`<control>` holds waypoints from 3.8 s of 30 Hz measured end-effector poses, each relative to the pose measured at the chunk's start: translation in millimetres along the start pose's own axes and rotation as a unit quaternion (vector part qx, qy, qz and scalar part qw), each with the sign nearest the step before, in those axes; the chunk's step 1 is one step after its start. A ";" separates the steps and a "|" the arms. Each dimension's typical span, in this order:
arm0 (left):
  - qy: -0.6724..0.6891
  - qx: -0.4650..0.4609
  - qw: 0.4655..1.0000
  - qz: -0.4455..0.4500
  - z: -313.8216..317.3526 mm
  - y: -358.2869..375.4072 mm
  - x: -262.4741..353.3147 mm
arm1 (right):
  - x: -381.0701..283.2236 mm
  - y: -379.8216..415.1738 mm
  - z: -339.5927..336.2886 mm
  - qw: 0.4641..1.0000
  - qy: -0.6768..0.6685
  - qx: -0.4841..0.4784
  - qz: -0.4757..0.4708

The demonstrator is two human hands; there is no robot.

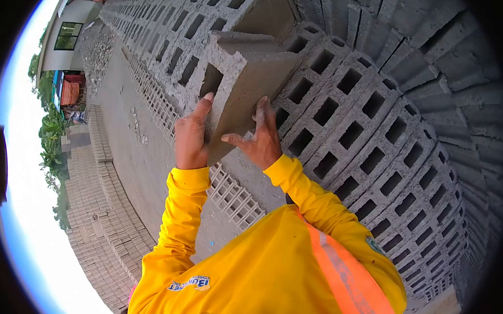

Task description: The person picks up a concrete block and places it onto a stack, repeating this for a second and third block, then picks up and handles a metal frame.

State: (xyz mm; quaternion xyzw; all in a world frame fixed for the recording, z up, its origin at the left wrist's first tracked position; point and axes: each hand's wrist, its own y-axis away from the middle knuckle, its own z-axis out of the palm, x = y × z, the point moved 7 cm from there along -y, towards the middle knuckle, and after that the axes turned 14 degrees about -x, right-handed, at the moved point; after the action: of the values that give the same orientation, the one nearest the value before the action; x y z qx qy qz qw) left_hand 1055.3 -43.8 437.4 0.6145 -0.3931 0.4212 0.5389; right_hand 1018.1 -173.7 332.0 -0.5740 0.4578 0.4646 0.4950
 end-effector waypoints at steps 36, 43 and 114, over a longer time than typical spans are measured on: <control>0.355 -0.033 0.933 -0.057 -51.1 -54.4 -198.2 | -58.9 -208.4 -90.9 0.861 0.493 -0.116 -0.030; 0.368 -0.021 0.928 -0.042 -23.7 -66.1 -193.6 | -51.1 -232.9 -123.0 0.861 0.496 -0.114 -0.014; -0.010 0.232 0.845 -0.481 -236.6 753.3 -906.4 | 111.6 385.4 -186.9 0.593 0.802 -0.073 0.001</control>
State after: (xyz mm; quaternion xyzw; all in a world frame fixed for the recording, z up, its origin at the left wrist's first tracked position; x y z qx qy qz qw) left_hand 22.5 134.8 -151.1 0.8379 0.0559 0.1822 0.5114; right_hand 669.8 -401.7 181.6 -0.7488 0.6350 -0.1510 -0.1152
